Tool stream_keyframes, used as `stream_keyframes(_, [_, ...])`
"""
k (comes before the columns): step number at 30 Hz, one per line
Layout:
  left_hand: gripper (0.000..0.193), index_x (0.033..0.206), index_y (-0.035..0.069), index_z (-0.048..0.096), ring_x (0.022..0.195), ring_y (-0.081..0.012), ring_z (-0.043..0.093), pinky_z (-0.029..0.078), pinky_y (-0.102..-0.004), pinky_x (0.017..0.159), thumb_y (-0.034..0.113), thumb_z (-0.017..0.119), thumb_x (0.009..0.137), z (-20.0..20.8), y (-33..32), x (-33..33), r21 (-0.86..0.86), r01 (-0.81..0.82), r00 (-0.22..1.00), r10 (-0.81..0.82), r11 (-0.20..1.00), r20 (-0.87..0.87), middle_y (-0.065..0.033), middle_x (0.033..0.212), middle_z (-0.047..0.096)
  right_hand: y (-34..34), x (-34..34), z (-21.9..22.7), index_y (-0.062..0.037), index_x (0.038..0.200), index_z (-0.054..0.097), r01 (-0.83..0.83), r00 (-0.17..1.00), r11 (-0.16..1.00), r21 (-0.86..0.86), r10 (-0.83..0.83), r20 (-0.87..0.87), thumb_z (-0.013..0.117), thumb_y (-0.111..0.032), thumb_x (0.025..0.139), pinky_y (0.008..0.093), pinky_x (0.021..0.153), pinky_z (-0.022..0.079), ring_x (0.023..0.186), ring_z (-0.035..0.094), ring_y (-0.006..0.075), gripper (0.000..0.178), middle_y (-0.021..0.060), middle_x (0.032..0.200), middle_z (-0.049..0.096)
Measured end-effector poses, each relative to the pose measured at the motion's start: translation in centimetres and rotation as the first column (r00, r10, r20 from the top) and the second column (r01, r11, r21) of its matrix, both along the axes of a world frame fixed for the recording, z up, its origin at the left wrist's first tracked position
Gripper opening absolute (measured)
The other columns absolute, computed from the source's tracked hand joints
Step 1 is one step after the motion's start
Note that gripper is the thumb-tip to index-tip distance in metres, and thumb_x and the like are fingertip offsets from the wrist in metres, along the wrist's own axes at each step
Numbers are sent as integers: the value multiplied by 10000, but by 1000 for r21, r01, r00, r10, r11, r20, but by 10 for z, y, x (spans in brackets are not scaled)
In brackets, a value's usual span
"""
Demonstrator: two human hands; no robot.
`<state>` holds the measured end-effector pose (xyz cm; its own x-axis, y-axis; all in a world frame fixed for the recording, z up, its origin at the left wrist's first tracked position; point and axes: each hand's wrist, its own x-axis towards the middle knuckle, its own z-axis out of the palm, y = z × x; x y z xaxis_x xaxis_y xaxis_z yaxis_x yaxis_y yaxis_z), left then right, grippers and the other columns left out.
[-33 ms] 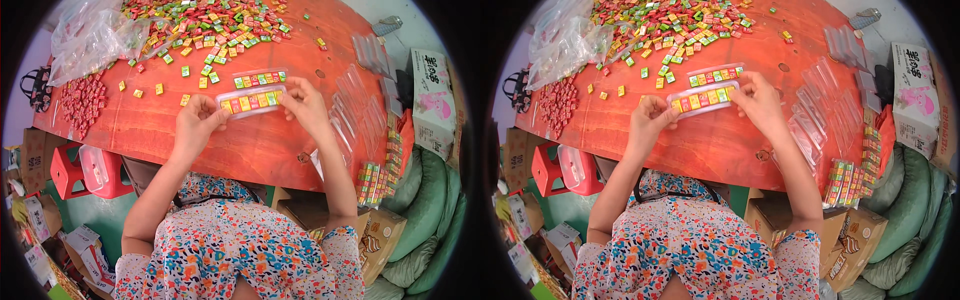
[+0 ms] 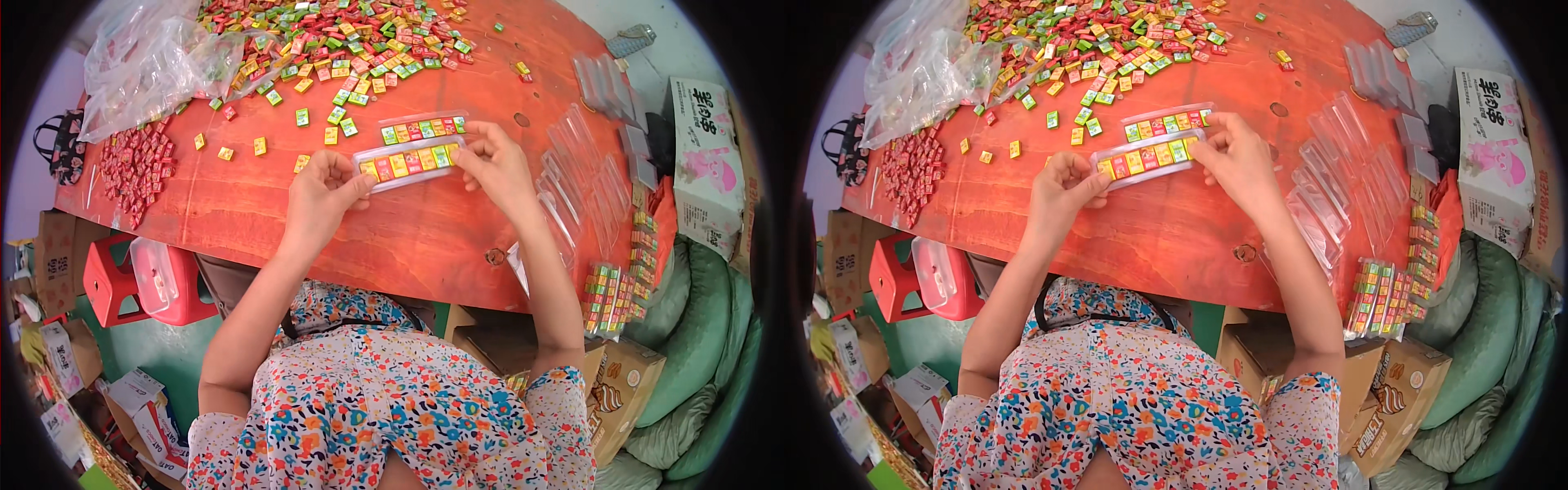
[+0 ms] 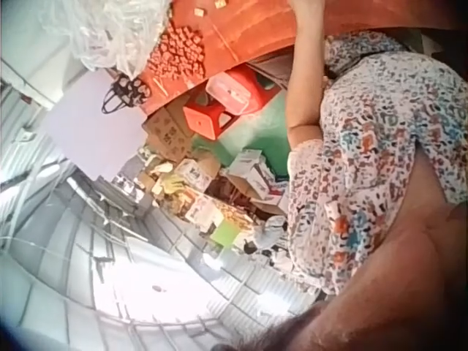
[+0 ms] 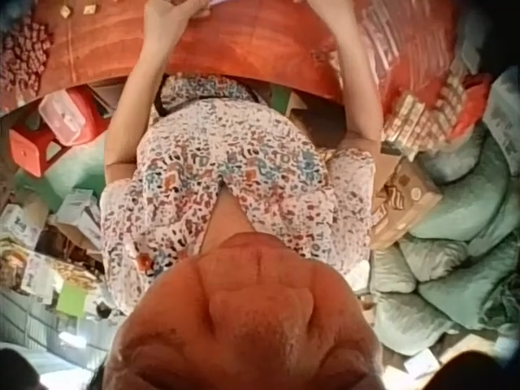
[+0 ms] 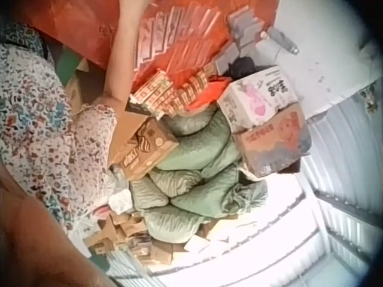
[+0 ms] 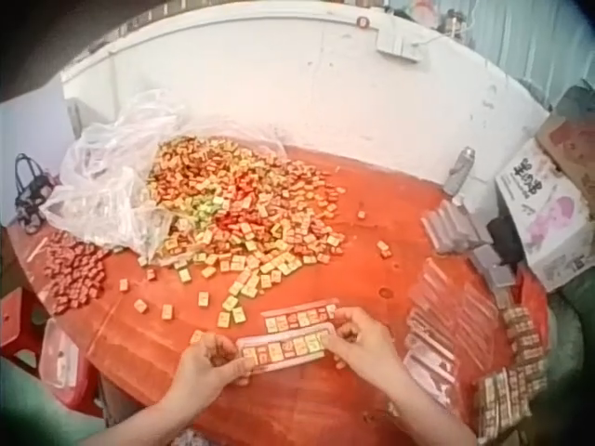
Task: Manually sorting and packaging small colorful square items into plastic containers.
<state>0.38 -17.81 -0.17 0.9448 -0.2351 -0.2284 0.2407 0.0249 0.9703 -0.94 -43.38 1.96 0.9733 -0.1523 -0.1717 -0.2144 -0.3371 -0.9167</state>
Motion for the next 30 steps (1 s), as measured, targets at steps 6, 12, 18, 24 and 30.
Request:
stream_keyframes(6, [366, 1073, -40, 544, 744, -131, 664, 573, -265, 579, 152, 781, 871, 1, -1, 8, 610, -36, 939, -182, 791, 291, -107, 882, 657, 4, 11, -5, 50, 1277, 536, -37, 996, 967, -253, 15, -90, 711, -174, 901, 243, 582, 572, 694, 640, 105, 472, 93, 934, 669])
stream_keyframes(12, [486, 1246, -69, 517, 749, -150, 664, 592, -280, 596, 156, 760, 890, -4, 2, 11, 278, 44, 989, -80, 960, 121, -121, 892, 654, 1, 3, -20, 60, 1267, 532, 7, 997, 997, 81, -1, -80, 720, -183, 891, 271, 577, 584, 666, 681, 133, 486, 128, 912, 689])
stream_keyframes(18, [471, 1275, -46, 467, 792, -178, 665, 607, -286, 601, 133, 716, 918, -1, -28, 34, 32, 98, 992, -100, 995, 78, -125, 997, 609, -25, 17, 3, 61, 1294, 523, 83, 993, 996, 32, -86, 80, 695, -171, 894, 286, 545, 548, 624, 666, 139, 493, 111, 814, 689])
stream_keyframes(24, [373, 1196, -32, 569, 783, -235, 687, 532, -338, 597, 199, 695, 932, -16, -21, 72, 717, -46, 837, -365, 696, 408, -153, 979, 649, -17, 65, -31, 21, 1052, 705, 29, 998, 967, -252, -42, -46, 623, -327, 856, 348, 645, 579, 591, 708, 219, 408, 156, 817, 731])
stream_keyframes(30, [667, 1330, -26, 516, 968, -331, 597, 494, -433, 841, 383, 754, 860, 18, -60, 67, 688, -442, 187, -691, 576, 698, -183, 1094, 605, -21, 56, -23, 34, 1004, 723, 57, 995, 962, -268, -77, -65, 640, -344, 817, 361, 690, 583, 584, 706, 225, 431, 167, 775, 729])
